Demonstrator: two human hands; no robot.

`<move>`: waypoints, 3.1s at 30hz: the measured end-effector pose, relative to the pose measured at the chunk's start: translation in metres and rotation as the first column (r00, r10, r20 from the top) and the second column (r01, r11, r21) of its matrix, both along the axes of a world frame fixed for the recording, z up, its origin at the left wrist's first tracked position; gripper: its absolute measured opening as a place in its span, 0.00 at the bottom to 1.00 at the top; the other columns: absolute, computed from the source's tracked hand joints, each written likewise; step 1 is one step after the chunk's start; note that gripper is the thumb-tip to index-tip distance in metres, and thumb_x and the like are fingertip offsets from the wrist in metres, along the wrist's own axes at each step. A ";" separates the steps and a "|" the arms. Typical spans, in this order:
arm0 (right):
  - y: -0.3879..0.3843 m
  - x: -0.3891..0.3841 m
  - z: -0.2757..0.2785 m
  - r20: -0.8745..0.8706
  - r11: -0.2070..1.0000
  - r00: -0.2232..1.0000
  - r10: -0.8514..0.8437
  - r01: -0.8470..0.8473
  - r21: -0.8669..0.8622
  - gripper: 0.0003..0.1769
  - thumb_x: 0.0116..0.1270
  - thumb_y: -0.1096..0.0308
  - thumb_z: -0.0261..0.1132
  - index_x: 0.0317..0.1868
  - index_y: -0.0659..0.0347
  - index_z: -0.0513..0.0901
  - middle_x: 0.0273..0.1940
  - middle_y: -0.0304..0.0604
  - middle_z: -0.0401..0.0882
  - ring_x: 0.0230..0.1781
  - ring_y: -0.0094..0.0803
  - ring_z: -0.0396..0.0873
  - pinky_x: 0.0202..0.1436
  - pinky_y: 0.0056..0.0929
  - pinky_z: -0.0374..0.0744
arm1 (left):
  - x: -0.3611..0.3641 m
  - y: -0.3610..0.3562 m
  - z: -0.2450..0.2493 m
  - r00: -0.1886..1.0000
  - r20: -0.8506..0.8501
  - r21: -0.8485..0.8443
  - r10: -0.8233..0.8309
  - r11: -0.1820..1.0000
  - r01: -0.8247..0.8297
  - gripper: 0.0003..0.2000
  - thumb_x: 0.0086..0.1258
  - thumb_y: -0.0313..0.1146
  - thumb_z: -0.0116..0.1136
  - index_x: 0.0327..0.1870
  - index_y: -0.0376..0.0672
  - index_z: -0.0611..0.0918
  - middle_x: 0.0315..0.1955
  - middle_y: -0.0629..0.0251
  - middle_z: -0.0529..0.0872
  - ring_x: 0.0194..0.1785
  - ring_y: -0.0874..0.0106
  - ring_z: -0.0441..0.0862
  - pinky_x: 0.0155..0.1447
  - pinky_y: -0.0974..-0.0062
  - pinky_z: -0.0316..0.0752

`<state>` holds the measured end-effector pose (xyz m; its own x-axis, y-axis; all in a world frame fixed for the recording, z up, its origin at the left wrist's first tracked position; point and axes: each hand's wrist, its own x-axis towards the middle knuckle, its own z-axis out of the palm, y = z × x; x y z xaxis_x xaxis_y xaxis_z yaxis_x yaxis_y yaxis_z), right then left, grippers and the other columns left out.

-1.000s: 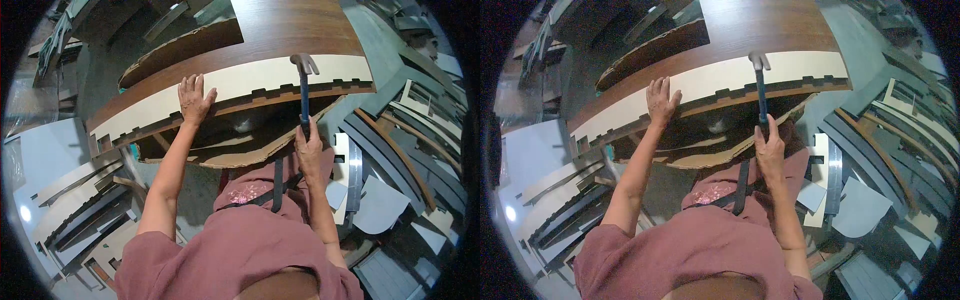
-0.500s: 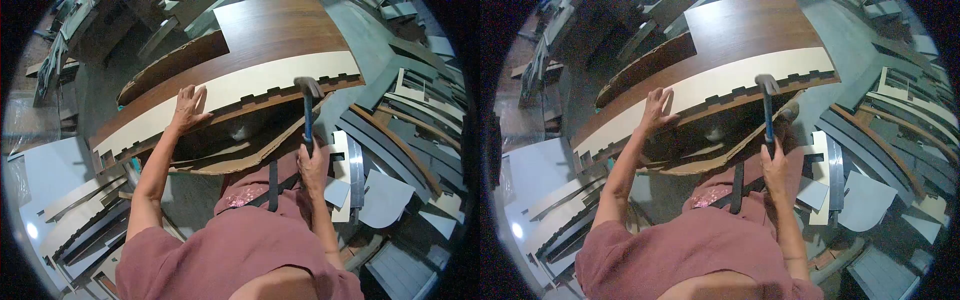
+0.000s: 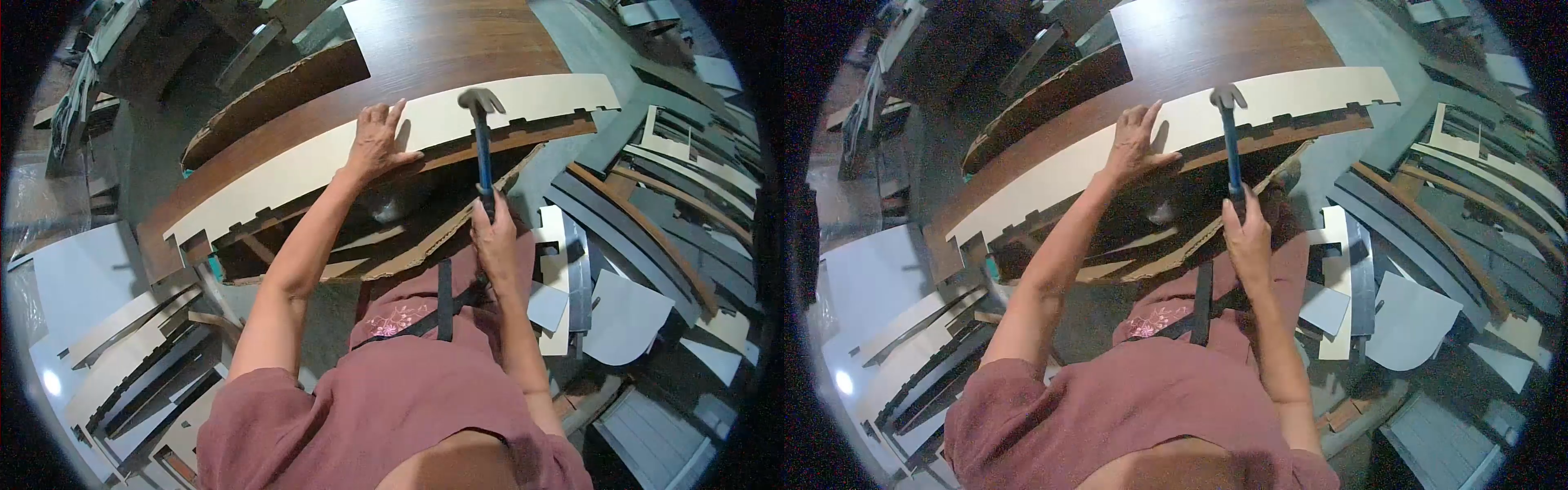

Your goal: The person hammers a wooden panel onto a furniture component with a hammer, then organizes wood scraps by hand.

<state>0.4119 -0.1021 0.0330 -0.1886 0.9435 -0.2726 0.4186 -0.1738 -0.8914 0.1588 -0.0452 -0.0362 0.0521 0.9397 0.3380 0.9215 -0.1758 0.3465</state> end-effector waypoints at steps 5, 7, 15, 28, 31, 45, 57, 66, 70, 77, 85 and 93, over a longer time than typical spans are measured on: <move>0.030 -0.022 -0.016 0.119 0.980 0.993 0.013 -0.037 0.196 0.25 0.68 0.53 0.52 0.56 0.65 0.69 0.32 0.57 0.77 0.35 0.52 0.78 0.38 0.41 0.74 | 0.003 0.004 -0.004 1.000 -0.014 0.023 0.017 1.000 -0.017 0.50 0.42 0.55 0.70 0.65 0.40 0.59 0.54 0.47 0.65 0.58 0.51 0.61 0.64 0.56 0.58; 0.033 -0.027 -0.016 0.111 0.994 0.994 0.008 -0.020 0.109 0.25 0.68 0.53 0.52 0.56 0.64 0.68 0.31 0.57 0.77 0.35 0.51 0.78 0.38 0.41 0.74 | 0.003 0.003 -0.004 1.000 0.015 -0.005 0.018 1.000 -0.018 0.51 0.41 0.55 0.70 0.66 0.39 0.58 0.52 0.48 0.65 0.57 0.50 0.61 0.64 0.56 0.57; 0.037 -0.032 -0.031 0.129 0.978 0.991 -0.022 -0.005 0.211 0.24 0.69 0.54 0.52 0.57 0.63 0.68 0.33 0.60 0.76 0.36 0.55 0.78 0.39 0.43 0.74 | 0.004 0.004 -0.006 0.999 0.030 -0.007 0.014 1.000 -0.014 0.52 0.41 0.55 0.70 0.66 0.40 0.56 0.54 0.48 0.63 0.59 0.49 0.59 0.66 0.55 0.54; 0.009 -0.008 -0.002 0.138 0.957 0.990 -0.004 -0.036 0.286 0.24 0.69 0.55 0.53 0.57 0.64 0.68 0.33 0.55 0.76 0.34 0.46 0.77 0.40 0.39 0.73 | 0.004 0.004 -0.007 1.000 0.011 -0.003 0.022 1.000 -0.022 0.52 0.41 0.55 0.70 0.66 0.40 0.56 0.55 0.47 0.62 0.59 0.50 0.58 0.66 0.56 0.54; -0.005 0.000 -0.012 0.134 0.992 0.991 0.003 -0.020 0.128 0.23 0.69 0.56 0.53 0.57 0.64 0.68 0.31 0.54 0.75 0.31 0.44 0.77 0.37 0.38 0.73 | 0.004 0.004 -0.008 1.000 0.010 0.001 0.027 1.000 -0.027 0.52 0.41 0.55 0.70 0.66 0.40 0.56 0.54 0.48 0.63 0.59 0.50 0.59 0.66 0.56 0.55; -0.004 -0.027 0.002 0.107 0.984 0.983 0.147 -0.157 0.087 0.27 0.67 0.53 0.54 0.59 0.64 0.67 0.34 0.58 0.77 0.35 0.47 0.79 0.40 0.39 0.74 | -0.030 -0.032 -0.006 0.995 -0.067 -0.033 0.072 0.997 -0.074 0.55 0.42 0.65 0.64 0.68 0.41 0.53 0.61 0.48 0.62 0.66 0.51 0.55 0.68 0.42 0.42; 0.009 -0.072 -0.022 0.121 0.956 0.952 0.281 -0.288 0.051 0.24 0.67 0.56 0.53 0.59 0.61 0.67 0.37 0.60 0.78 0.40 0.54 0.78 0.43 0.39 0.74 | -0.035 -0.040 -0.003 0.981 -0.065 -0.092 0.184 0.978 -0.190 0.51 0.46 0.57 0.65 0.68 0.39 0.53 0.56 0.49 0.66 0.64 0.54 0.59 0.70 0.47 0.44; -0.029 -0.040 0.010 0.110 0.976 0.971 0.212 -0.217 0.030 0.25 0.67 0.56 0.54 0.60 0.61 0.67 0.38 0.60 0.78 0.38 0.53 0.79 0.40 0.40 0.74 | -0.033 -0.043 0.000 0.986 -0.051 -0.106 0.158 0.981 -0.163 0.49 0.47 0.56 0.64 0.68 0.41 0.53 0.56 0.51 0.65 0.63 0.55 0.60 0.69 0.47 0.45; -0.043 -0.026 -0.011 0.207 0.970 0.950 0.231 -0.242 0.025 0.26 0.67 0.55 0.54 0.60 0.62 0.67 0.40 0.60 0.78 0.42 0.54 0.78 0.41 0.41 0.74 | -0.036 -0.041 -0.007 0.986 -0.065 -0.088 0.155 0.983 -0.160 0.51 0.46 0.59 0.64 0.68 0.41 0.53 0.56 0.51 0.64 0.63 0.54 0.59 0.70 0.47 0.44; -0.052 -0.008 -0.010 0.061 0.981 0.981 0.183 -0.178 -0.080 0.26 0.67 0.55 0.55 0.60 0.61 0.68 0.32 0.51 0.77 0.31 0.39 0.76 0.38 0.33 0.73 | -0.064 -0.052 0.000 0.991 -0.125 -0.146 -0.040 0.989 0.021 0.54 0.41 0.57 0.69 0.69 0.44 0.52 0.59 0.49 0.63 0.63 0.53 0.58 0.70 0.48 0.44; -0.074 0.048 -0.013 0.016 0.990 1.000 -0.026 0.028 -0.139 0.21 0.68 0.59 0.55 0.58 0.60 0.69 0.23 0.34 0.67 0.21 0.21 0.66 0.23 0.23 0.66 | -0.067 -0.053 0.001 0.999 0.020 -0.126 -0.026 0.992 0.028 0.54 0.39 0.53 0.72 0.68 0.44 0.55 0.57 0.46 0.65 0.62 0.52 0.60 0.70 0.53 0.50; -0.067 0.036 -0.006 -0.096 0.970 0.989 -0.110 0.085 -0.228 0.22 0.68 0.58 0.56 0.57 0.63 0.68 0.21 0.33 0.67 0.17 0.18 0.64 0.18 0.22 0.64 | -0.011 0.008 0.001 0.996 0.025 -0.057 -0.083 0.995 0.084 0.53 0.42 0.54 0.71 0.68 0.43 0.54 0.54 0.45 0.67 0.60 0.50 0.62 0.69 0.55 0.51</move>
